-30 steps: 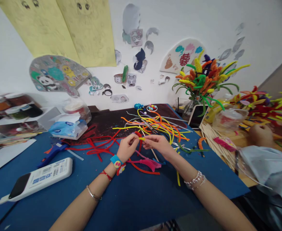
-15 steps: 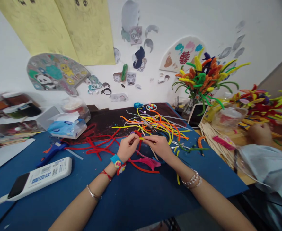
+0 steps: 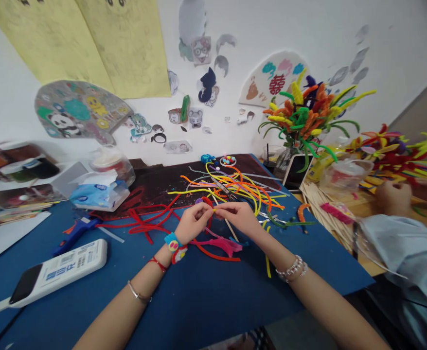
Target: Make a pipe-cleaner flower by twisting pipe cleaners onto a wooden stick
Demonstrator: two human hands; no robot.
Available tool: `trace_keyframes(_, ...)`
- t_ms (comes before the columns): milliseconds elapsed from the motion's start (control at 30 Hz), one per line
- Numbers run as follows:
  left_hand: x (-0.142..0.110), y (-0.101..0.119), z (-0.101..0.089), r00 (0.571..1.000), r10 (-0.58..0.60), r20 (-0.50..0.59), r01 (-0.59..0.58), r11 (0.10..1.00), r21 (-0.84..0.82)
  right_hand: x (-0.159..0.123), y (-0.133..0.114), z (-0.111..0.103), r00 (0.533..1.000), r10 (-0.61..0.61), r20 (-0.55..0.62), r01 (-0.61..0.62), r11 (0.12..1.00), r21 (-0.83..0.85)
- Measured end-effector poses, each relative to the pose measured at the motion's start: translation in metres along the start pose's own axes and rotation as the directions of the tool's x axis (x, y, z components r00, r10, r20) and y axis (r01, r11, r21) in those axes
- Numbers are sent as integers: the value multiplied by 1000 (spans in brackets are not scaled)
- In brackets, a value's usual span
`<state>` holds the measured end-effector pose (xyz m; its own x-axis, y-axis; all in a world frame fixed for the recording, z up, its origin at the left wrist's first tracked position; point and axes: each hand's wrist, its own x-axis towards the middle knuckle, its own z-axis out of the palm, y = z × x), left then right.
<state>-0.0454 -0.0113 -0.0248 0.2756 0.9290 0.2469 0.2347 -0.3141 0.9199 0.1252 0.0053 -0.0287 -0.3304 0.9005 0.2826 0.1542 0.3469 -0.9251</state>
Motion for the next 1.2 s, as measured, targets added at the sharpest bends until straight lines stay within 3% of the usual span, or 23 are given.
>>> trace_keyframes(167,2,0,-8,990,2,141,13,994,-106,2,-1,-4,981,126,148,-154,967,202)
trace_keyframes(333,4,-1,-13,972,33,233,15,980,-200,-1,-7,-6,965,127,231,-202,919,340)
trace_keyframes(533,2,2,-12,963,56,263,16,964,-266,-2,-3,-4,925,157,345,-333,773,540)
trace_keyframes(600,0,5,-7,974,77,212,-36,982,-188,-1,0,-3,940,172,295,-325,719,614)
trace_keyframes(700,-4,11,3,985,172,-8,-171,982,79,1,2,-3,955,202,219,-297,668,682)
trace_keyframes(800,-9,17,11,917,314,-247,-231,921,315,1,-1,-3,951,207,228,-308,640,704)
trace_keyframes(867,-12,20,13,866,389,-313,-247,878,409,-1,-5,-2,947,197,255,-322,636,701)
trace_keyframes(967,-14,18,14,841,444,-310,-253,828,500,-3,-10,1,947,192,259,-320,664,676)
trace_keyframes(1200,-12,12,16,899,390,-198,-232,809,540,-2,-4,6,969,195,148,-245,819,519)
